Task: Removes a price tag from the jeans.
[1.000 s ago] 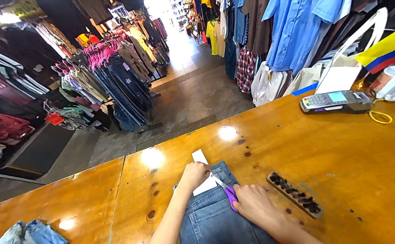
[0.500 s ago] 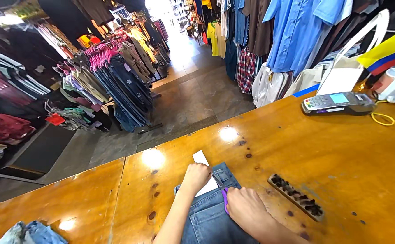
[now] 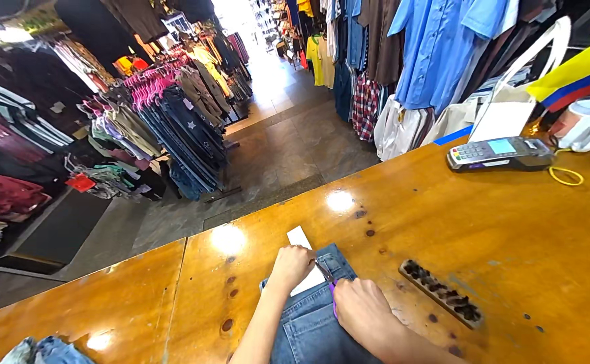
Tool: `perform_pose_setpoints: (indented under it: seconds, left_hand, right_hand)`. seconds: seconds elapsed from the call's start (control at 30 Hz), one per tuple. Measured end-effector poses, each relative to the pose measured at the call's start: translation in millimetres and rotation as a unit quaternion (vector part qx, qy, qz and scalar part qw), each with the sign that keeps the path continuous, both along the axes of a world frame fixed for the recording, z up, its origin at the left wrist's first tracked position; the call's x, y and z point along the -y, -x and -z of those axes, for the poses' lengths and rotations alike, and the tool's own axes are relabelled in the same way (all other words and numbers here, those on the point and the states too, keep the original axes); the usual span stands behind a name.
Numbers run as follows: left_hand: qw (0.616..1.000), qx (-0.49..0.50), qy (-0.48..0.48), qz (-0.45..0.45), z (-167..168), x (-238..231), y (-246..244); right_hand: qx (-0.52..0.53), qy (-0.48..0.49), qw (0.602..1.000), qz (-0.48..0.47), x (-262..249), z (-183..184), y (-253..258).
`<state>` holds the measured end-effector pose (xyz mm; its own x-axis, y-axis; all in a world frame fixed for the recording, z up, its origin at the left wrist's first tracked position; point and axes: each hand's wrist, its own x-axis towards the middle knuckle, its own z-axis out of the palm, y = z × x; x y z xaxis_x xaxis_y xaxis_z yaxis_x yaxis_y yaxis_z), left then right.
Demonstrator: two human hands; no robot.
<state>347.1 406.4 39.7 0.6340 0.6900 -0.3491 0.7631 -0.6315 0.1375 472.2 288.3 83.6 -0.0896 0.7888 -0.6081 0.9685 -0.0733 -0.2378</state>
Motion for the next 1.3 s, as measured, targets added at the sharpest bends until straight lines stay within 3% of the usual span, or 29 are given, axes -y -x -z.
perform_pose_setpoints:
  seconds: [0.6, 0.9, 1.3]
  left_hand:
    - [1.0, -0.007, -0.014, 0.022, 9, 1, -1]
    - [0.979, 0.129, 0.112, -0.109, 25, -22, 21]
    - [0.999, -0.032, 0.022, -0.009, -5, -7, -6]
  right_hand:
    - [-0.017, -0.018, 0.999, -0.04, -9, 4, -11]
    - [-0.04, -0.012, 0.999, -0.004, -9, 13, -44]
    - [-0.04, -0.018, 0.999, 0.005, -16, 9, -28]
